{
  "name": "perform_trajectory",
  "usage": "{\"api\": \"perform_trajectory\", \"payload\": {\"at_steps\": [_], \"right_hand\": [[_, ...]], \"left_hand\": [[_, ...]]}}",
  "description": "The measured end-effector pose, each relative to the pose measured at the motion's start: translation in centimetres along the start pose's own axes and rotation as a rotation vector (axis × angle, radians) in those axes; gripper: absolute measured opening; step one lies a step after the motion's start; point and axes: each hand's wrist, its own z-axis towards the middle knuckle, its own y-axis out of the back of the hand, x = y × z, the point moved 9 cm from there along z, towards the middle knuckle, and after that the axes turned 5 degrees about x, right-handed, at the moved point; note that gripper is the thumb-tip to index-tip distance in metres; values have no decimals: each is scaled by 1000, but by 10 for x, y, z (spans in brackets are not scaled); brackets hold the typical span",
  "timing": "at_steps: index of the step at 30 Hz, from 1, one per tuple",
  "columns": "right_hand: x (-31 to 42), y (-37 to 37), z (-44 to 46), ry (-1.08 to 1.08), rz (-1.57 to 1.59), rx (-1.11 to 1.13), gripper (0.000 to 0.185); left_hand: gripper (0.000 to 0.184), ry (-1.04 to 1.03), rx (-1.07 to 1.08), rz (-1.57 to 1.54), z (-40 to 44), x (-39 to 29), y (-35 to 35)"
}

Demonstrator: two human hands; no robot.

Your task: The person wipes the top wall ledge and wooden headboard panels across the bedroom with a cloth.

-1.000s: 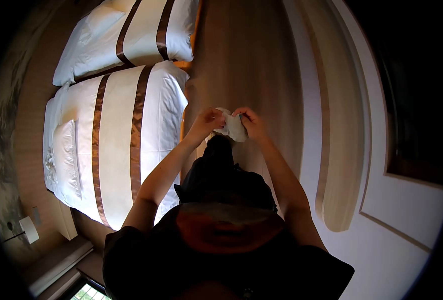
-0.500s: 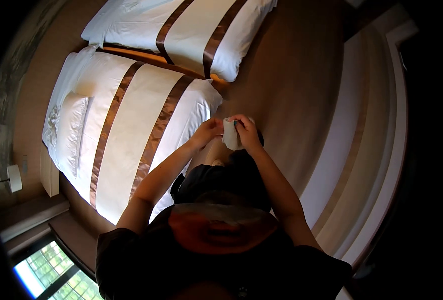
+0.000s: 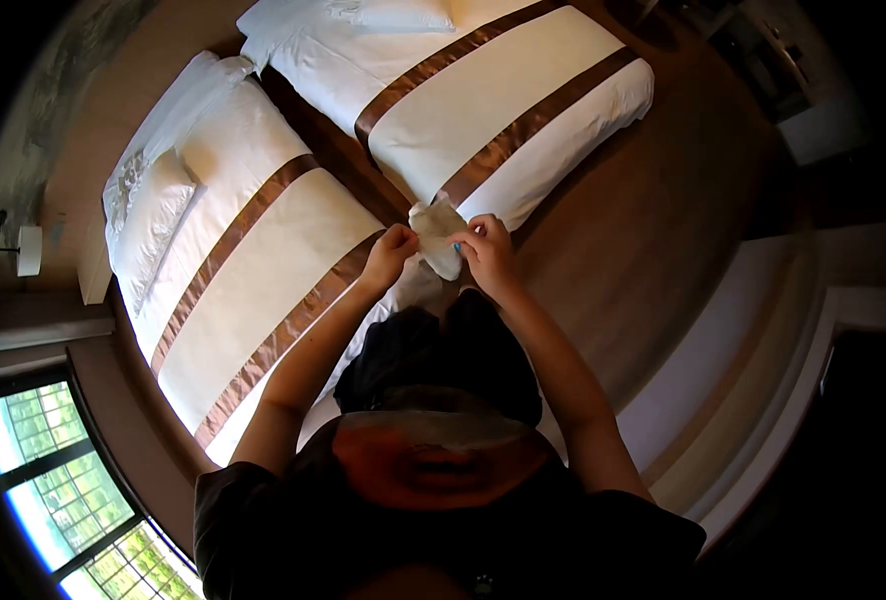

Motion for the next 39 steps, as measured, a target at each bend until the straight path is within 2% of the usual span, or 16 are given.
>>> {"api": "perform_trajectory", "payload": {"at_steps": [3,4,7,10,13,14,17,18,21,24,26,27,28,32,36,39], "right_hand": [[-30,-1,43,-45,197,81,19],[-25,1,57,49,292,69,20],[-38,-3,79,92,331,46,17],[-75,-18,90,-131,445,32,14],[-101,-39,100,-369,815,-23,14],[-114,-59,97,-593,1197,-52,15],[-138,-94,115,-780,1510,-193,20],[-147,-104,125,-806,1510,-243,20],[-159,-152,174,-863,1730,-181,17],[-158,-199,228,-955,1727,-29,19],[-155,-237,264,-1019,1712,123,27],[-144,-248,291,-924,1671,188,32],[-135,-264,314,-938,1665,217,35],[-101,-325,390,-956,1613,315,40],[-61,-374,456,-989,1751,475,40],[-58,-406,480,-1040,1560,507,37]], "left_hand": [[13,161,-46,-214,19,-12,3],[13,191,-74,-321,26,-7,3],[14,196,-125,-303,45,-15,13],[16,199,-155,-330,64,-18,22],[22,312,-120,-529,84,-12,26],[25,309,-116,-458,91,-3,30],[32,280,-114,-294,123,16,45],[35,268,-120,-276,129,15,51],[35,242,-66,-211,160,26,79],[36,249,-95,-259,199,41,130],[36,166,-251,-98,225,43,186],[37,127,-332,-15,235,39,214],[36,-11,-471,10,243,33,244],[31,79,-440,-139,277,50,327],[23,-32,-506,26,298,58,404],[20,-84,-558,-20,299,68,441]]}}
